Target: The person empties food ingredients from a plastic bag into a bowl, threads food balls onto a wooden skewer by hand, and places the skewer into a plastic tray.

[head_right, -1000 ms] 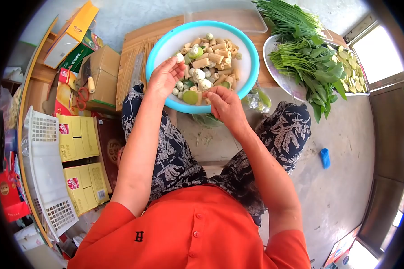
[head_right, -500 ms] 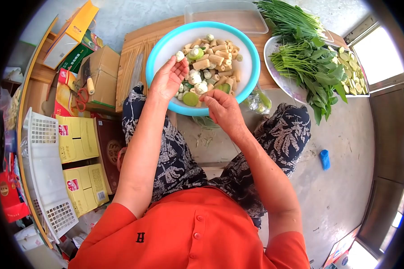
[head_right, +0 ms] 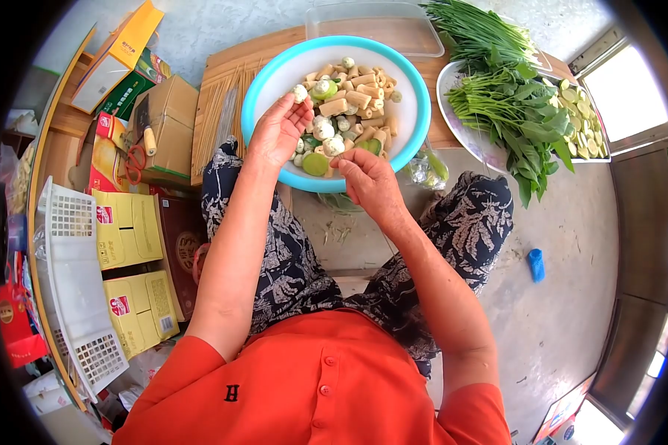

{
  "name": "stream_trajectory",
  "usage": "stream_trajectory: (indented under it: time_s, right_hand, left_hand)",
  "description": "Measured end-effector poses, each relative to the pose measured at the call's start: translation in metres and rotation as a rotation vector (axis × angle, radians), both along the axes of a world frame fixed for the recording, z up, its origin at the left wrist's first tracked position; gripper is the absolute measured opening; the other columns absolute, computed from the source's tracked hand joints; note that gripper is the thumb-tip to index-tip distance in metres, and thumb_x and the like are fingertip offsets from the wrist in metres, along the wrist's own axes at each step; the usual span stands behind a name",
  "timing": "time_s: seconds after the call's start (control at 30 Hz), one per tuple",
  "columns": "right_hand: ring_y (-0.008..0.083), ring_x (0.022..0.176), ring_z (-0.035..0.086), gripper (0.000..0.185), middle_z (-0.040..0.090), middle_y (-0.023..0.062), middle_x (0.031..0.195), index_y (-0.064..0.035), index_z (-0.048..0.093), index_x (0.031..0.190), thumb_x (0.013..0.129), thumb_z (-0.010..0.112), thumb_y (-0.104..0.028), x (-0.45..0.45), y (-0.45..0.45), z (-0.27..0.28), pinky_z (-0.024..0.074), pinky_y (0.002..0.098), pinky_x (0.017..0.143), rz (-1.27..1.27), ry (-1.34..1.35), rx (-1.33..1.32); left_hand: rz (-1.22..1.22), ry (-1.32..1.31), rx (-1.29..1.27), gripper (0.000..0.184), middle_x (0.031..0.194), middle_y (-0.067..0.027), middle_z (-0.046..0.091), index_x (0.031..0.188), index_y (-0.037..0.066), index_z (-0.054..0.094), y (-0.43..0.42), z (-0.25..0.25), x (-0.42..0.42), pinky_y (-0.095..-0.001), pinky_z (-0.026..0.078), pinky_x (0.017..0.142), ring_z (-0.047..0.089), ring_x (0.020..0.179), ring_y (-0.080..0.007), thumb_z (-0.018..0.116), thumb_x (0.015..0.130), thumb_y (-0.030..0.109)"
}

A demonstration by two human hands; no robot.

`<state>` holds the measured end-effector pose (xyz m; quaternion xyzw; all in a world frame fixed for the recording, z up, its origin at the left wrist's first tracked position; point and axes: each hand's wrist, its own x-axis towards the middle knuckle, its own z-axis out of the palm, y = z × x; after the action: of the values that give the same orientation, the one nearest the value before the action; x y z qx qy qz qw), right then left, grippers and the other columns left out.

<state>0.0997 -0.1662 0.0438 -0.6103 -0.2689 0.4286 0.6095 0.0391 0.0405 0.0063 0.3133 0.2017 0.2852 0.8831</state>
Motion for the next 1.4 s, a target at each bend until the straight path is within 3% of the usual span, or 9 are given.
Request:
stream_trajectory:
  time_s: [0.17,0.23,0.5,0.7,0.87,1.0,1.17,1.27,1.4]
  right_hand:
    - [0.0028,0.042,0.032,0.02,0.039,-0.0061,0.049,-0.0038,0.062,0.098,0.095,0.048,-0.018,0.001,-0.001,-0.001,0.0252,0.0193,0.042,-0.006,-0.006,-0.005]
    - [0.0027,0.047,0.038,0.015,0.044,-0.0059,0.056,-0.003,0.061,0.093,0.093,0.051,-0.014,0.003,-0.002,0.001,0.0285,0.0189,0.043,-0.006,0.033,-0.016]
    - [0.0027,0.046,0.038,0.016,0.044,-0.006,0.055,-0.0027,0.061,0.094,0.094,0.051,-0.015,0.003,-0.002,0.0,0.0282,0.0193,0.043,-0.025,-0.012,0.006]
    - [0.0027,0.046,0.037,0.016,0.043,-0.0064,0.055,-0.0026,0.062,0.093,0.094,0.052,-0.015,0.002,-0.001,0.001,0.0275,0.0194,0.042,-0.043,-0.011,0.008]
    - [0.0025,0.046,0.036,0.016,0.042,-0.0068,0.054,-0.0032,0.061,0.094,0.094,0.051,-0.015,0.002,0.001,-0.001,0.0265,0.0188,0.043,-0.074,0.003,0.018]
    - [0.0025,0.046,0.035,0.017,0.042,-0.0064,0.054,-0.0036,0.061,0.097,0.095,0.051,-0.016,0.004,0.004,-0.002,0.0262,0.019,0.043,-0.081,0.032,0.013]
    - [0.0033,0.045,0.035,0.02,0.043,-0.0049,0.054,-0.0033,0.061,0.099,0.096,0.049,-0.018,0.001,0.007,-0.003,0.0266,0.0192,0.043,-0.086,0.07,-0.025]
    - [0.0038,0.045,0.036,0.021,0.044,-0.004,0.053,-0.0029,0.061,0.099,0.096,0.048,-0.019,0.001,0.006,-0.008,0.027,0.0193,0.043,-0.034,0.036,-0.043]
    - [0.004,0.046,0.037,0.021,0.044,-0.0038,0.053,-0.0028,0.062,0.098,0.096,0.047,-0.017,-0.001,0.008,-0.008,0.0279,0.0198,0.043,-0.05,0.018,-0.047]
  left_hand:
    - [-0.007,0.01,0.031,0.02,0.092,-0.0083,0.063,0.101,0.001,0.061,0.002,-0.001,0.0,-0.0303,0.052,0.077,0.061,0.086,-0.0174,0.064,0.087,0.015]
    - [-0.024,0.013,0.037,0.019,0.091,-0.0084,0.063,0.099,0.001,0.061,0.003,-0.001,-0.001,-0.0306,0.052,0.077,0.061,0.085,-0.0176,0.065,0.086,0.015]
    - [-0.129,0.053,0.006,0.02,0.089,-0.0086,0.063,0.096,0.002,0.06,-0.001,0.008,-0.004,-0.0313,0.053,0.076,0.061,0.081,-0.0185,0.068,0.083,0.016]
    - [-0.153,0.072,0.042,0.023,0.088,-0.0077,0.063,0.099,0.003,0.06,-0.005,0.01,-0.005,-0.0309,0.053,0.077,0.062,0.081,-0.0181,0.069,0.083,0.018]
    - [-0.287,0.085,0.087,0.025,0.095,-0.0058,0.065,0.103,0.006,0.06,-0.015,0.011,-0.003,-0.0328,0.052,0.079,0.062,0.087,-0.0171,0.068,0.083,0.019]
    - [-0.256,0.097,0.083,0.025,0.1,-0.0055,0.065,0.105,0.007,0.061,-0.02,0.01,-0.001,-0.0339,0.051,0.082,0.062,0.09,-0.0173,0.067,0.084,0.02]
    - [-0.215,-0.014,0.045,0.03,0.103,-0.0111,0.064,0.114,0.003,0.054,-0.02,0.006,0.002,-0.037,0.05,0.085,0.062,0.094,-0.0224,0.059,0.09,0.021]
    - [-0.222,-0.039,-0.039,0.032,0.102,-0.0135,0.063,0.117,0.003,0.05,-0.021,0.007,0.004,-0.039,0.051,0.084,0.062,0.095,-0.0266,0.056,0.092,0.023]
    - [-0.273,-0.109,-0.044,0.027,0.093,-0.0115,0.061,0.114,0.006,0.049,-0.033,0.005,0.007,-0.0417,0.052,0.083,0.062,0.086,-0.0261,0.055,0.093,0.023]
